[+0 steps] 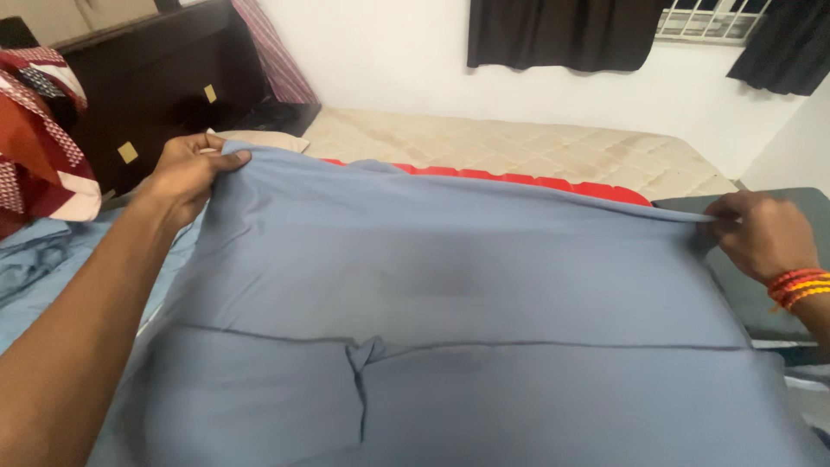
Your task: The person folds a light blue shirt and a light blue t-shirt on a red suitcase, smoothing and aligning each garment before folding it into a compact rectangle. The person then picks up a grey hoodie, zips it closed, and places it on the suitcase.
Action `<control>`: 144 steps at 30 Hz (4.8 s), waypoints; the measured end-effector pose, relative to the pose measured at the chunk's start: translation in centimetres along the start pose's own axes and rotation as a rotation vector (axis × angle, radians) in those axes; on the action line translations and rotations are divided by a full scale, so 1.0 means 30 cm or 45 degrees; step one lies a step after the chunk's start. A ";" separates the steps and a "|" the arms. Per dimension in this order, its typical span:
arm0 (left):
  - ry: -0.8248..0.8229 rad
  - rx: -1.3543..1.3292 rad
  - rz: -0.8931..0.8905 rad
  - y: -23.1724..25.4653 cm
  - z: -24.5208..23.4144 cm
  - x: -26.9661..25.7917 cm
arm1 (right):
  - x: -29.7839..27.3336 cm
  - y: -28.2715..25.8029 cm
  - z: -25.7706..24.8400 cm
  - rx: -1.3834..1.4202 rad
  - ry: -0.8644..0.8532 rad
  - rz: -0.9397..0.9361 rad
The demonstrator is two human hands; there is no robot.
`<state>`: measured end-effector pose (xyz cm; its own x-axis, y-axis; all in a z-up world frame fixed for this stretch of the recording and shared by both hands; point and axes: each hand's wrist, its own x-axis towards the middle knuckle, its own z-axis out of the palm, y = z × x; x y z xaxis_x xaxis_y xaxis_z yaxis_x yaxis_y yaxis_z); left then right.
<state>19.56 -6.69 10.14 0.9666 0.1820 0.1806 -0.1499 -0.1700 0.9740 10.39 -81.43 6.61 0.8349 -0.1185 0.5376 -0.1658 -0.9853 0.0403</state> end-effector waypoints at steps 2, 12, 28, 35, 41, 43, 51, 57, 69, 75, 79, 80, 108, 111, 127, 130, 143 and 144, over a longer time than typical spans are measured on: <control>-0.056 -0.031 0.004 0.022 -0.023 -0.058 | -0.030 0.019 -0.022 0.009 0.024 -0.033; -0.277 0.072 0.065 -0.020 -0.267 -0.324 | -0.295 0.111 -0.101 0.019 0.137 0.001; -0.126 0.776 0.118 -0.099 -0.326 -0.527 | -0.525 0.132 -0.153 0.200 -0.029 -0.041; -0.167 0.803 0.693 -0.008 -0.049 -0.509 | -0.484 -0.129 -0.278 0.452 -0.150 -0.212; -0.131 1.243 0.524 -0.017 0.091 -0.551 | -0.438 -0.388 -0.323 0.360 -0.154 -0.092; -0.020 1.353 0.297 -0.031 0.075 -0.544 | -0.419 -0.525 -0.315 0.744 -0.154 -0.211; 0.061 0.970 -0.224 -0.083 -0.080 -0.538 | -0.379 -1.082 -0.311 1.122 -0.293 -0.365; -0.131 0.547 -0.136 -0.131 -0.118 -0.576 | -0.333 -1.257 -0.241 1.122 -0.309 -0.400; -0.371 0.458 -0.176 -0.043 -0.192 -0.678 | -0.352 -1.270 -0.193 1.575 -0.511 -0.193; -0.142 0.500 -0.184 -0.055 -0.072 -0.553 | -0.275 -1.352 -0.235 1.601 -0.672 0.103; -0.039 0.185 -0.312 -0.094 -0.003 -0.443 | -0.217 -1.352 -0.179 1.602 -0.770 0.063; -0.061 0.124 -0.325 -0.107 0.001 -0.424 | -0.209 -1.352 -0.166 1.649 -0.756 -0.010; 0.123 0.828 0.347 -0.135 -0.047 -0.689 | -0.364 -1.349 -0.247 0.821 -0.192 -0.305; 0.155 1.263 0.311 -0.099 -0.038 -0.739 | -0.388 -1.357 -0.289 0.890 -0.067 -0.542; -0.356 1.388 0.329 -0.135 0.219 -0.715 | -0.410 -1.379 -0.184 0.545 -0.561 -0.919; -0.363 1.369 0.286 -0.087 0.212 -0.747 | -0.441 -1.307 -0.227 0.536 -0.512 -0.935; -0.371 1.404 0.364 -0.120 0.166 -0.692 | -0.538 -1.298 -0.337 0.274 -0.534 -1.002; -0.376 1.409 0.365 -0.124 0.162 -0.680 | -0.537 -1.307 -0.334 0.272 -0.533 -0.999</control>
<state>1.41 -14.48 2.16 0.9593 -0.2058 0.1933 -0.2479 -0.9417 0.2275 -1.81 -39.66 4.81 0.7961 0.6010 0.0705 0.5954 -0.7988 0.0856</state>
